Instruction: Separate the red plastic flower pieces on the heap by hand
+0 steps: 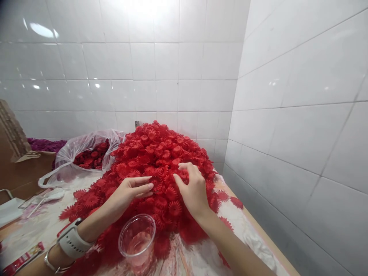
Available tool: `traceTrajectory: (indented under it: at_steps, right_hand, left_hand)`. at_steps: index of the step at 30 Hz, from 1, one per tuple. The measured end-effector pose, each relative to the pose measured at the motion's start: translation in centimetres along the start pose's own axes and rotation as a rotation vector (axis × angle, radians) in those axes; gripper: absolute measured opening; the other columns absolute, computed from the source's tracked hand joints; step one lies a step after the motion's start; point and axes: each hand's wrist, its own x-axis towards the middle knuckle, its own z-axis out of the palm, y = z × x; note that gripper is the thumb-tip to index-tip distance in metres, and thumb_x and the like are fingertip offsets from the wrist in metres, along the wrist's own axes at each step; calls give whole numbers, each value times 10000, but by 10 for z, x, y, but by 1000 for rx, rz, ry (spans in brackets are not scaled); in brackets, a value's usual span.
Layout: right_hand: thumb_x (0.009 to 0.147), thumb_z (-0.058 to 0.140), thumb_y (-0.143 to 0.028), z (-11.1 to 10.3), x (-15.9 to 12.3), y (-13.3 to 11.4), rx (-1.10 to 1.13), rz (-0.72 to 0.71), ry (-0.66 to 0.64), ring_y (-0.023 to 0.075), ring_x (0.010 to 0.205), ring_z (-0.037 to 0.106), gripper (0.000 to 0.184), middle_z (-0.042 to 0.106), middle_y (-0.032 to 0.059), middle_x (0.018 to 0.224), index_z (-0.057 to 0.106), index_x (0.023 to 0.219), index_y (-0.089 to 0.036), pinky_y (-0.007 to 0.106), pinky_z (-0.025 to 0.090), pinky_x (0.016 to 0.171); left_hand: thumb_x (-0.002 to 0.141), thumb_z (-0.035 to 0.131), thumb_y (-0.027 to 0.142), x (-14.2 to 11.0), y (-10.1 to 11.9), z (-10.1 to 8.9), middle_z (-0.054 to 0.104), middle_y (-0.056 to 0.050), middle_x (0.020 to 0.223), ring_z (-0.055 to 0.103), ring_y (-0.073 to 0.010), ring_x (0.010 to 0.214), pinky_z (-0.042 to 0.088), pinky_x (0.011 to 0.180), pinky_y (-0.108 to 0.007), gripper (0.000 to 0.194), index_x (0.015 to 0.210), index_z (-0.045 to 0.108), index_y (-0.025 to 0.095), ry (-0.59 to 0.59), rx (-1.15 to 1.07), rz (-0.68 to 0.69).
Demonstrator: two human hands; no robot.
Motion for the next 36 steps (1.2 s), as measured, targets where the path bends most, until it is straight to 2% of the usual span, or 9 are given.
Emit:
traceTrajectory:
  at_steps: [3,5,9,13,19,21,23,29,36]
  right_hand:
    - [784,515,-107,5,-8,-6,24,-291,-29,198,899,573,105,617,55,891,519,798,-212,365,460,810]
    - [801,497,-84,8,-14,-9,92,-368,-116,171,853,585,143,616,43,855,527,851,-215,317,484,770]
    - [765,577,-100,14,-22,-10,98,-317,-219,162,795,596,164,611,30,828,539,876,-215,282,502,712]
    - [742,597,-92,15,-24,-8,86,-235,-190,154,740,598,158,605,13,776,540,825,-213,267,498,668]
    - [770,524,-90,16,-28,-11,149,-228,-192,126,632,566,139,569,-5,682,513,703,-212,235,464,575]
    - [763,533,-111,16,-29,-13,188,-140,-198,130,628,563,129,576,-6,676,508,687,-213,244,459,581]
    - [743,569,-143,15,-27,-15,261,24,-211,137,639,570,112,591,-8,678,504,686,-212,257,458,608]
    - [653,694,-239,14,-19,-18,763,511,-242,116,672,554,278,599,-46,681,423,714,-216,255,433,674]
    - [517,789,-226,18,-19,-20,1085,747,-156,71,614,496,387,563,-70,630,431,663,-200,206,395,661]
  left_hand:
    - [582,748,157,1,-1,0,721,-10,801,643,-126,718,513,776,-274,297,876,705,161,-6,-2,3]
    - [611,735,196,1,-3,0,725,-29,840,648,-145,766,506,792,-282,300,906,699,157,-83,19,18]
    - [658,699,263,0,-8,-1,728,-47,853,652,-169,794,499,792,-293,319,960,686,160,-189,68,63]
    - [635,708,278,-3,-8,0,731,-57,842,649,-198,815,496,771,-306,332,943,692,154,-199,159,103]
    - [628,709,278,-3,-9,3,729,-66,848,646,-218,812,478,783,-330,338,936,690,140,-191,281,110]
    - [636,699,273,-3,-9,3,729,-65,851,645,-217,813,477,782,-328,331,940,689,141,-195,297,115]
    - [636,693,257,-3,-9,4,727,-62,864,643,-213,829,476,787,-319,325,942,689,146,-199,293,119]
    - [654,622,185,-8,-5,7,730,-42,811,649,-191,770,494,724,-280,235,869,705,140,-143,325,185]
    - [681,534,136,-16,0,13,729,-38,769,658,-185,730,502,665,-243,207,796,706,138,-22,570,374]
